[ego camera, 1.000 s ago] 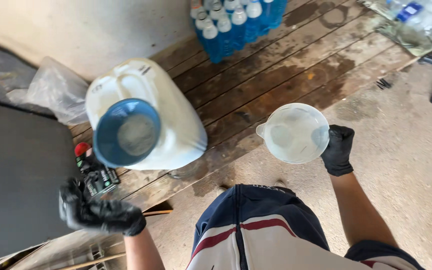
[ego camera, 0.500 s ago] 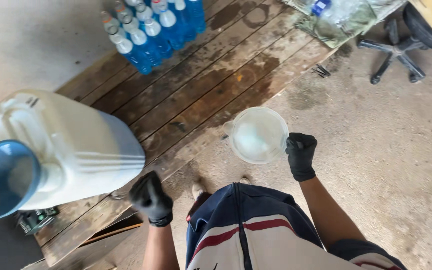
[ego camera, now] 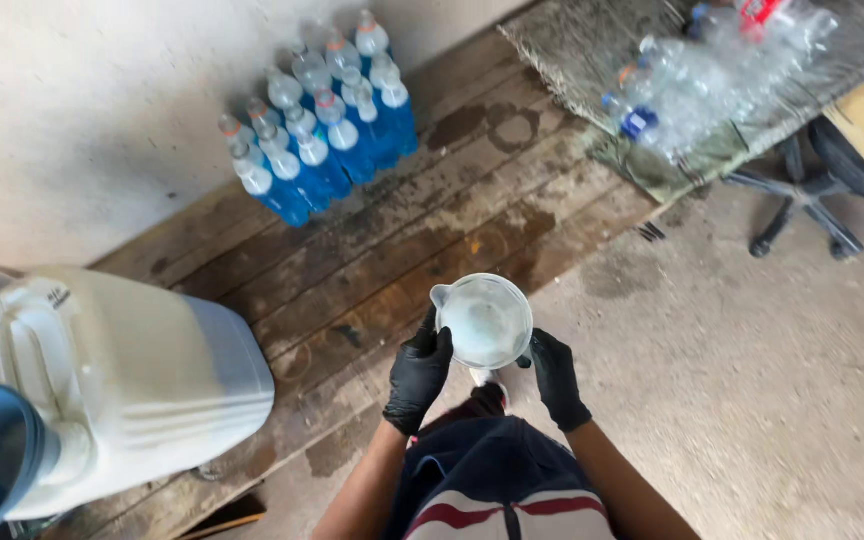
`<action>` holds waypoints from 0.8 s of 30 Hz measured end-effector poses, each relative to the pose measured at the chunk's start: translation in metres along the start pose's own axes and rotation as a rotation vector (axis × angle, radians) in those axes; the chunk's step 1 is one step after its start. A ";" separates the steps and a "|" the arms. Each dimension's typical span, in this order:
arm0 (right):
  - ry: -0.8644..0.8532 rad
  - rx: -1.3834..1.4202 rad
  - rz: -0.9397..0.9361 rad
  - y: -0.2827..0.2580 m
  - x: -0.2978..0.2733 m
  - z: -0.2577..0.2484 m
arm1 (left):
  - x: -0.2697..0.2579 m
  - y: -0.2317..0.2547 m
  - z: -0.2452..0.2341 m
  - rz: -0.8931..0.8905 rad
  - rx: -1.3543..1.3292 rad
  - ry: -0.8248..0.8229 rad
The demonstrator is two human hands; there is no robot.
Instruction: The person pours blue liquid from small plastic bottles into a larger plastic container using a pitcher and a funnel, then organizes the empty and full bottles on a wooden workbench.
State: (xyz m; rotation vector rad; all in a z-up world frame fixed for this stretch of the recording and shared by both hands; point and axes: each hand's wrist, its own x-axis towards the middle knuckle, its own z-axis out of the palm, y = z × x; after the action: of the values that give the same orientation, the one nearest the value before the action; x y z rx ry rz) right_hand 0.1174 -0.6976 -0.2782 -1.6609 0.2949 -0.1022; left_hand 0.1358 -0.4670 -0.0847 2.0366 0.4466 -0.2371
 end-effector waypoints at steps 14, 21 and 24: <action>-0.217 -0.240 0.249 -0.061 0.148 0.036 | 0.188 0.022 0.028 0.049 0.194 -0.012; -0.329 -0.346 -0.359 -0.052 0.183 0.008 | 0.223 -0.026 0.036 0.229 0.237 -0.068; -0.252 -0.241 -0.248 -0.110 0.200 0.009 | 0.207 0.007 0.015 0.042 0.216 -0.134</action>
State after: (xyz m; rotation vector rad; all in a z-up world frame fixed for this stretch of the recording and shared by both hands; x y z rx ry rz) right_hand 0.3263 -0.7296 -0.1916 -1.9220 -0.0956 -0.0432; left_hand 0.3279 -0.4390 -0.1588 2.2211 0.3048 -0.4085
